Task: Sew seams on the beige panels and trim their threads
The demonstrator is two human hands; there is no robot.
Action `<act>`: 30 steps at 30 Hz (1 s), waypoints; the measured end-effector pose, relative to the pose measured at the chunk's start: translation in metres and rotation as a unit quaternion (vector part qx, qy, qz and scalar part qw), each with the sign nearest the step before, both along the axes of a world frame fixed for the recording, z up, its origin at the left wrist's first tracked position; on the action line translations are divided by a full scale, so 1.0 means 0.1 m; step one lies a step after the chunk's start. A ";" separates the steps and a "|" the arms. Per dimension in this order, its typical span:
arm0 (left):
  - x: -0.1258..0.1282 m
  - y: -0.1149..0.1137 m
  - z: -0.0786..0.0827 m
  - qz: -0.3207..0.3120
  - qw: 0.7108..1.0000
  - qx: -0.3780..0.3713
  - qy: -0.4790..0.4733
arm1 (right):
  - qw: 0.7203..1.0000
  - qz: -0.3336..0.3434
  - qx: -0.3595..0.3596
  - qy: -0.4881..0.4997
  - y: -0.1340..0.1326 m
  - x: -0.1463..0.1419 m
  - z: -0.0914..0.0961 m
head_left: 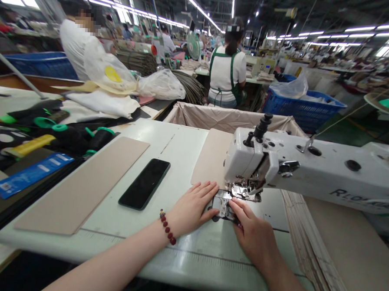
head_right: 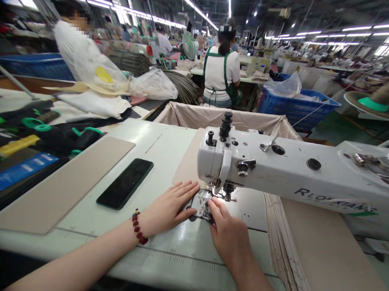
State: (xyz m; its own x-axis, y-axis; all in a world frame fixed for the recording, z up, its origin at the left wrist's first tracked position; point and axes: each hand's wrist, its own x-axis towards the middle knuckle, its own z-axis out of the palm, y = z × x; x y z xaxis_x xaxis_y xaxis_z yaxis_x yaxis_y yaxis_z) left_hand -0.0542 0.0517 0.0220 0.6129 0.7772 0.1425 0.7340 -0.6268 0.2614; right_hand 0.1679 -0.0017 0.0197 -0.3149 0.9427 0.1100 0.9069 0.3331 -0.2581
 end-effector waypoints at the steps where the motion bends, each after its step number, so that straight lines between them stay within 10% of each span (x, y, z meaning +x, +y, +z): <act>1: 0.00 0.00 0.00 0.000 1.000 0.000 0.000 | 1.000 -0.001 0.004 0.000 0.00 0.00 -0.01; 10: -0.07 -0.01 0.08 0.016 0.999 0.032 0.032 | 0.999 -0.013 0.031 -0.011 -0.01 -0.01 -0.08; 18: -0.99 0.01 0.12 0.449 0.883 0.071 0.115 | 0.998 -0.022 0.055 -0.022 -0.02 -0.01 -0.09; 30: -0.95 0.11 0.08 0.484 0.867 0.068 0.091 | 0.997 -0.019 0.073 -0.012 -0.01 0.03 -0.16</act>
